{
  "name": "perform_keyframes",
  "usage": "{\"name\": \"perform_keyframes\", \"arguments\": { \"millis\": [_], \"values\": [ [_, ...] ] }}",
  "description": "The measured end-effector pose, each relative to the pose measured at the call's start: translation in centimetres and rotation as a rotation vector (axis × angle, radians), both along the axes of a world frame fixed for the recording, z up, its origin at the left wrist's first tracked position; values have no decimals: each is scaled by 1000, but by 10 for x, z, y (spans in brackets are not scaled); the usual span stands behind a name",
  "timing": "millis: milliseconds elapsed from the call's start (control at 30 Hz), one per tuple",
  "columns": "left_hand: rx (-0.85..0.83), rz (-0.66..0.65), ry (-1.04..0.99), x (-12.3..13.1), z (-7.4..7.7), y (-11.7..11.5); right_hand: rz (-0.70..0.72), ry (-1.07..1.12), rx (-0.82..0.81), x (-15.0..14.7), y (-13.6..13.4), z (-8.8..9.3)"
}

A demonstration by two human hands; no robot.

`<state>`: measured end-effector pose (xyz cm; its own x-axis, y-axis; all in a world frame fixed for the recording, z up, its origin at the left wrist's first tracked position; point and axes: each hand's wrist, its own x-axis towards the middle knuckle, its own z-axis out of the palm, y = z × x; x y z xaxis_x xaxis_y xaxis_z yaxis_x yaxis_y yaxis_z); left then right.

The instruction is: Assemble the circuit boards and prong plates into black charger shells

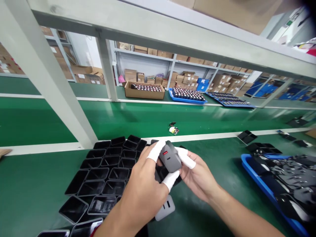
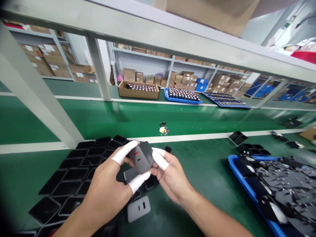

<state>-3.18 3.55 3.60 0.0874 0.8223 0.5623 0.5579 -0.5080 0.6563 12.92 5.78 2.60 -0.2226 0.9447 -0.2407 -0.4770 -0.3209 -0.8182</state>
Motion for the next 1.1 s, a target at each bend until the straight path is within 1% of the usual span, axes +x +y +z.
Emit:
{"name": "perform_keyframes", "arguments": {
  "millis": [100, 200, 267, 300, 333, 433, 500, 567, 667, 767, 833, 933, 1033, 1100],
  "values": [
    [41, 15, -10, 1, 0, -1, -38, 23, -83, -2, 1, 2],
    [56, 28, 6, 1, 0, -3, -8, 15, -72, -1, 1, 1],
    [36, 29, 4, 1, -2, -3, 44, 14, 25, -1, 1, -2],
    [-2, 23, -13, 0, -3, -2, 47, -3, 111, 0, 1, -4],
    [-60, 13, -40, 0, -4, -1, 20, -31, 219, 0, 1, -5],
    [-229, 4, -106, -2, -8, 4, -118, -153, 577, 0, -4, -9],
    [-253, 10, -109, -3, -11, 6, -151, -248, 772, 0, -10, -11],
    [-219, 16, -110, -3, -12, 8, -147, -352, 891, 0, -15, -12],
    [-193, 14, -144, -1, -13, 8, -166, -436, 957, 2, -19, -14],
    [-219, 21, -175, 2, -13, 6, -196, -465, 1000, 5, -19, -15],
    [-220, 28, -171, 2, -14, 5, -207, -547, 1075, 8, -18, -15],
    [-174, 44, -143, 2, -14, 4, -192, -642, 1179, 11, -18, -14],
    [-153, 60, -118, 1, -14, 4, -175, -636, 1200, 14, -19, -14],
    [-154, 74, -90, 0, -13, 5, -169, -682, 1208, 16, -20, -15]
  ]
}}
